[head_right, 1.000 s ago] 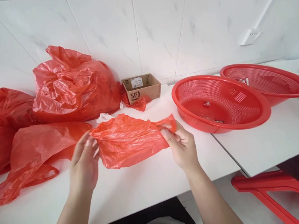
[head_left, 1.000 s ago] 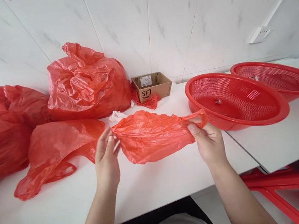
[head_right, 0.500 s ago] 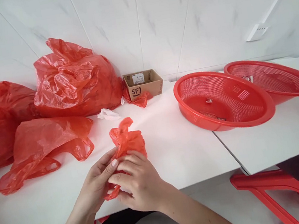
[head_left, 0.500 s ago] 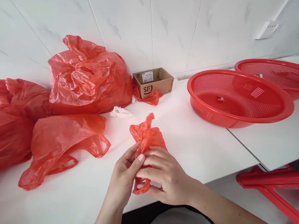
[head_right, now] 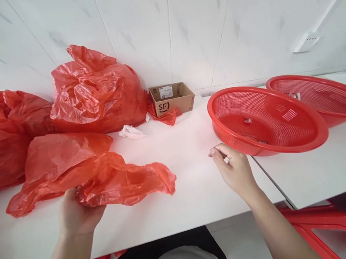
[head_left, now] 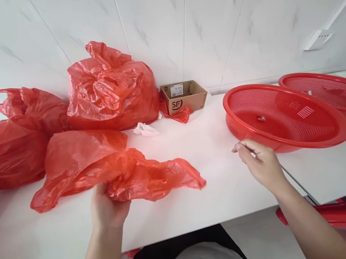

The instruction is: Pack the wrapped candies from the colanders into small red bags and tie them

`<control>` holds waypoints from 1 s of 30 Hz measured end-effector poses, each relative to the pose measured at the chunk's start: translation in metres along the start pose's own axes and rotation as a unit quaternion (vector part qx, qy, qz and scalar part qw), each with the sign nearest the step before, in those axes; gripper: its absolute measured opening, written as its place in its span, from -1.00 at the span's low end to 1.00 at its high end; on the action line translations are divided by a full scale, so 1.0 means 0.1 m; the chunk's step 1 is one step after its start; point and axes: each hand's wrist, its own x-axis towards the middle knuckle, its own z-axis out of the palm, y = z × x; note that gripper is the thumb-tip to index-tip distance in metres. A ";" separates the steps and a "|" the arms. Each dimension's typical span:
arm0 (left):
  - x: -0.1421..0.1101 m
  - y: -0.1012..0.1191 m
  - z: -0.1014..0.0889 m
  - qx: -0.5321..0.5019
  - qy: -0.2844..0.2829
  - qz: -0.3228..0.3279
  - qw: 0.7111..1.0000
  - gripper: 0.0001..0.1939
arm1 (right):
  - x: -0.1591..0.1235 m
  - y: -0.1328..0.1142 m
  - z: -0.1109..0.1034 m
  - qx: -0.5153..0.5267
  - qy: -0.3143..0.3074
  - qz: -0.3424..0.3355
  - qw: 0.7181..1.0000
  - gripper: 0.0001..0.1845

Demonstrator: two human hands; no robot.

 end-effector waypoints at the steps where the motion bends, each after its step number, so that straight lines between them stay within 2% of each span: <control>1: -0.03 -0.03 0.01 0.001 -0.003 -0.003 1.000 -0.85 | -0.04 -0.10 -0.05 0.018 0.001 -0.002 1.000 -0.74; 4: -0.13 -0.20 0.11 0.012 -0.036 -0.025 0.999 -0.95 | -0.23 -0.60 -0.02 0.102 -0.039 -0.091 0.990 -0.85; 6: -0.21 -0.31 0.19 0.020 -0.058 -0.048 0.997 -0.88 | -0.33 -0.91 0.17 0.163 -0.104 -0.159 0.968 -0.86; 8: -0.30 -0.38 0.25 0.021 -0.077 -0.082 0.993 -0.86 | -0.37 -1.08 0.46 0.159 -0.154 -0.199 0.955 -0.81; 11: -0.40 -0.36 0.22 0.025 -0.086 -0.136 0.987 -0.88 | -0.27 -0.99 0.89 0.024 -0.197 -0.162 0.966 -0.69; 13: -0.39 -0.27 0.11 0.041 -0.074 -0.159 0.984 -0.90 | -0.13 -0.80 1.03 -0.079 -0.256 -0.121 0.956 -0.67; 15: -0.30 -0.13 -0.04 0.048 -0.053 -0.158 0.985 -0.93 | 0.02 -0.62 1.00 -0.135 -0.315 -0.097 0.934 -0.63; 19: -0.10 0.02 -0.23 0.027 0.002 -0.098 0.995 -0.94 | 0.26 -0.46 0.66 -0.180 -0.377 -0.083 0.905 -0.44; 21: -0.13 -0.04 -0.22 0.074 -0.008 -0.036 0.997 -0.88 | 0.33 -0.50 0.51 -0.207 -0.376 -0.096 0.898 -0.32; 23: -0.29 -0.16 -0.15 0.182 -0.025 0.082 0.980 -0.66 | 0.37 -0.55 0.44 -0.237 -0.369 -0.106 0.892 -0.25; 24: -0.40 -0.22 -0.12 0.244 -0.033 0.163 0.955 -0.55 | 0.38 -0.58 0.42 -0.250 -0.370 -0.106 0.888 -0.25; 25: -0.52 -0.28 -0.08 0.299 -0.042 0.255 0.919 -0.48 | 0.39 -0.60 0.41 -0.256 -0.375 -0.104 0.885 -0.29; 27: -0.72 -0.37 -0.03 0.393 -0.097 0.423 0.811 -0.51 | 0.37 -0.63 0.42 -0.243 -0.379 -0.105 0.886 -0.36; 28: -0.77 -0.41 -0.01 0.438 -0.133 0.479 0.749 -0.56 | 0.36 -0.63 0.43 -0.229 -0.378 -0.112 0.890 -0.38; 30: -0.72 -0.47 0.00 0.541 -0.187 0.519 0.635 -0.66 | 0.31 -0.64 0.46 -0.207 -0.380 -0.132 0.892 -0.40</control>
